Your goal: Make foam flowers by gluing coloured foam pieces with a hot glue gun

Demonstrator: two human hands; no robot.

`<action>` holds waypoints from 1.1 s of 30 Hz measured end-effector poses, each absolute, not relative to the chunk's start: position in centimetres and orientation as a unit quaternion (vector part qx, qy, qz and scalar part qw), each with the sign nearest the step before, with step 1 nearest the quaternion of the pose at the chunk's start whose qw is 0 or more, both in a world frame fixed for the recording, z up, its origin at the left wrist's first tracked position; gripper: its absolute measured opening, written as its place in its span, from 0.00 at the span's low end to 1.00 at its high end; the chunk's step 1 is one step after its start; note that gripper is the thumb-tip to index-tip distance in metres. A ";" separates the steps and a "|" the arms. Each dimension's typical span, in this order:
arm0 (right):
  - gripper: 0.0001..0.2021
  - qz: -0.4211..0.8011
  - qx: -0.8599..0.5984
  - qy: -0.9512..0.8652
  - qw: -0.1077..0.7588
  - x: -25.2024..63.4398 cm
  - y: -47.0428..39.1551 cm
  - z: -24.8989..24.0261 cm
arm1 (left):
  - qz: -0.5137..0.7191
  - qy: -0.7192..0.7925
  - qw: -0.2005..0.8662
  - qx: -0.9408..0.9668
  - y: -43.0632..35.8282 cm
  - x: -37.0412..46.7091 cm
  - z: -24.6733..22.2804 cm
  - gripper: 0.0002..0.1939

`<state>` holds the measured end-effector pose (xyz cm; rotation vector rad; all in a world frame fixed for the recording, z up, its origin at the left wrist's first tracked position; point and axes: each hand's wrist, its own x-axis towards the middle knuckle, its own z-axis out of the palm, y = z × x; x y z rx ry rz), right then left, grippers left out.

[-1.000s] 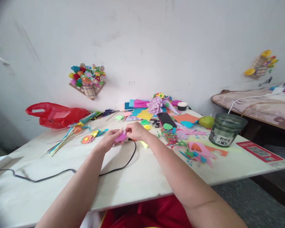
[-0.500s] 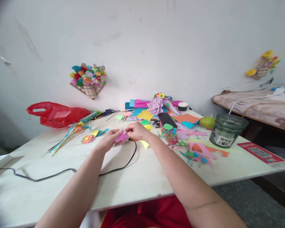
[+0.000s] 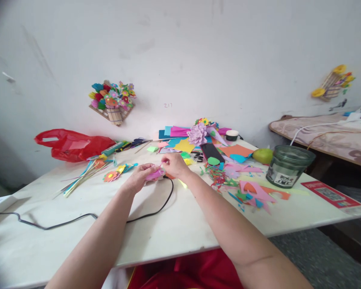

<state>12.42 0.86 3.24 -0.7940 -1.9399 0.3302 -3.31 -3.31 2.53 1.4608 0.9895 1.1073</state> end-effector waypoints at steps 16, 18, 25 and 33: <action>0.03 0.595 -0.255 -0.570 0.505 14.1 1.3 3.5 | 0.529 0.384 0.461 0.600 -3.2 -2.8 2.5 0.24; 0.04 0.599 -0.256 -0.570 0.501 14.1 1.3 3.6 | 0.538 0.376 0.453 0.604 -3.1 -2.7 2.5 0.24; 0.09 0.575 -0.268 -0.601 0.486 14.2 1.7 3.3 | 0.571 0.359 0.426 0.603 -2.7 -3.3 2.4 0.22; 0.11 0.589 -0.286 -0.595 0.465 14.3 1.6 3.4 | 0.587 0.373 0.388 0.605 -2.4 -3.3 2.2 0.24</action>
